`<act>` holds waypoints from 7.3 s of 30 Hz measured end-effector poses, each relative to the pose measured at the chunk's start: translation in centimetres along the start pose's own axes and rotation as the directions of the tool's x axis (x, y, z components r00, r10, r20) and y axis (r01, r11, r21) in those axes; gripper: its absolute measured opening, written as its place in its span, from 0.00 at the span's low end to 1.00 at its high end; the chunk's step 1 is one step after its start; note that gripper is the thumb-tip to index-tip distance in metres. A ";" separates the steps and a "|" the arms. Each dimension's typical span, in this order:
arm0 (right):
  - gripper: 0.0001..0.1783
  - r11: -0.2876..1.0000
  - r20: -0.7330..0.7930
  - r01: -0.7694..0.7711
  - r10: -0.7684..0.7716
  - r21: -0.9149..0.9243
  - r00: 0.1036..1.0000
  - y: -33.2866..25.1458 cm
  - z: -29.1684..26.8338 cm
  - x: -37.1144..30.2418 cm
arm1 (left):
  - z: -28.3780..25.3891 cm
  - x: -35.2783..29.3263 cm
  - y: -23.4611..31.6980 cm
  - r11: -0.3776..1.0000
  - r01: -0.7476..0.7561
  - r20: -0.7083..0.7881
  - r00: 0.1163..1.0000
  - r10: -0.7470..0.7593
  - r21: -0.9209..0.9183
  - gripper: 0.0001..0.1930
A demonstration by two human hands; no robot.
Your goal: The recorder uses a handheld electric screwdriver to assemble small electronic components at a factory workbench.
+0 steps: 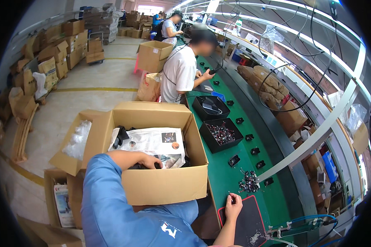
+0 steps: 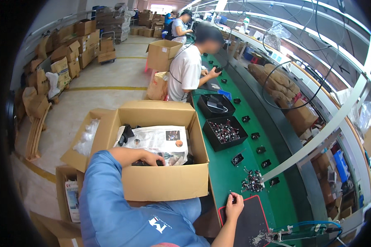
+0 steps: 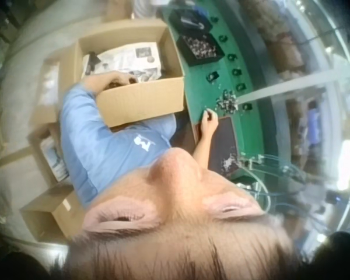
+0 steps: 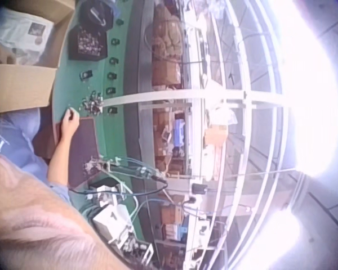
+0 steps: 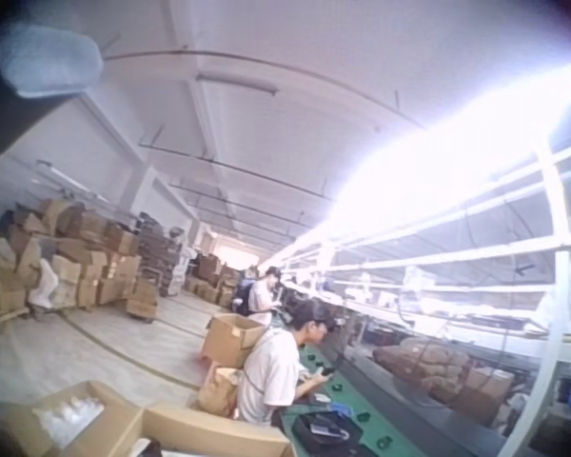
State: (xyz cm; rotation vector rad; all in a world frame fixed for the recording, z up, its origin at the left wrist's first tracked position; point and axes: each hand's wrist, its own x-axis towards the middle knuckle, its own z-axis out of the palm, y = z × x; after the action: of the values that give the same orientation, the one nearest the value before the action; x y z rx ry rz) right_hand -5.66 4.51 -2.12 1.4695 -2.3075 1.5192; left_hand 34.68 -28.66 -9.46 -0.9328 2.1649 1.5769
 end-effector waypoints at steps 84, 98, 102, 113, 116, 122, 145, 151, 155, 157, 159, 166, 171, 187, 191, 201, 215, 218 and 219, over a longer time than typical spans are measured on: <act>0.13 0.834 -0.404 -0.504 0.392 -0.223 0.827 -5.4 -10.9 -13.8 | 23.0 9.6 36.2 0.411 -0.898 -0.120 0.396 0.911 0.158 0.17; 0.09 0.830 -0.396 -0.462 0.328 -0.313 0.857 -5.4 -10.8 -14.0 | 24.8 8.0 35.2 0.258 -0.883 0.294 0.387 0.874 0.392 0.47; 0.08 0.835 -0.387 -0.490 0.377 -0.252 0.842 -5.7 -10.8 -13.6 | 24.7 8.5 34.2 0.309 -0.902 0.315 0.400 0.861 0.301 0.55; 0.10 0.886 -0.221 -0.250 0.173 -0.391 0.960 -7.4 -9.3 -10.6 | 26.6 10.0 33.8 0.288 -0.933 0.281 0.342 0.897 0.214 0.47; 0.09 0.874 -0.175 -0.251 0.193 -0.416 0.965 -7.5 -9.4 -10.7 | 26.6 9.9 33.7 0.259 -0.939 0.260 0.315 0.913 0.227 0.48; 0.09 0.835 -0.142 -0.224 0.176 -0.502 0.974 -7.8 -9.4 -10.4 | 26.3 9.7 34.1 0.250 -0.944 0.257 0.301 0.918 0.214 0.49; 0.13 0.820 -0.081 -0.431 0.434 -0.376 0.897 -9.0 -10.9 -9.9 | 26.5 10.6 33.6 0.254 -0.958 0.226 0.280 0.933 0.136 0.45; 0.34 0.737 -0.588 -0.273 -0.203 -0.618 0.783 -13.8 -19.4 -8.4 | 26.1 10.4 33.4 0.265 -0.955 0.191 0.287 0.939 0.137 0.30; 0.37 0.976 -0.702 -0.187 0.054 -0.113 0.710 -13.4 -25.0 -1.9 | 26.5 10.5 33.4 0.255 -0.954 0.203 0.285 0.937 0.161 0.26; 0.41 0.915 -0.567 -0.035 0.279 0.403 0.775 -12.7 -25.8 0.4 | 26.5 10.6 33.3 0.280 -0.940 0.195 0.318 0.928 0.197 0.25; 0.46 0.921 -0.601 0.007 0.249 0.390 0.760 -12.7 -24.6 1.1 | 26.5 10.4 33.5 0.278 -0.939 0.200 0.317 0.927 0.201 0.23; 0.63 0.788 -0.522 0.070 0.335 0.611 0.784 -13.4 -17.7 -0.8 | 26.7 10.4 33.2 0.264 -0.928 0.196 0.319 0.927 0.262 0.24; 0.63 0.841 -0.492 -0.002 0.318 0.540 0.811 -12.5 -15.7 -1.8 | 26.6 10.2 33.4 0.269 -0.928 0.199 0.324 0.925 0.257 0.24; 0.61 0.819 -0.476 -0.009 0.342 0.573 0.810 -11.4 -14.6 -2.0 | 26.7 10.2 33.6 0.307 -0.926 0.180 0.348 0.920 0.219 0.22; 0.66 0.735 -0.515 0.159 0.287 0.659 0.808 -15.5 -18.2 0.7 | 26.5 10.5 33.4 0.285 -0.933 0.179 0.325 0.929 0.218 0.29; 0.64 0.867 -0.509 -0.011 0.303 0.499 0.806 -11.8 -14.7 -0.3 | 26.3 9.8 33.7 0.353 -0.923 0.185 0.378 0.907 0.151 0.39; 0.61 0.798 -0.519 0.083 0.306 0.597 0.798 -11.2 -14.1 -0.9 | 26.4 10.0 33.5 0.363 -0.922 0.191 0.383 0.904 0.133 0.40; 0.62 0.799 -0.493 0.057 0.312 0.598 0.812 -11.3 -14.0 -1.1 | 26.4 10.2 33.4 0.360 -0.924 0.191 0.379 0.905 0.125 0.40; 0.62 0.805 -0.489 0.043 0.316 0.592 0.813 -11.2 -13.9 -1.1 | 26.4 10.2 33.4 0.355 -0.927 0.188 0.372 0.909 0.121 0.41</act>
State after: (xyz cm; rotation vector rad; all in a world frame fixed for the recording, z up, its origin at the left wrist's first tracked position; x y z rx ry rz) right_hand -3.42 14.34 12.64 0.6913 -1.6864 2.4474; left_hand 1.79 -1.27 -0.26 0.6591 2.8915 1.6042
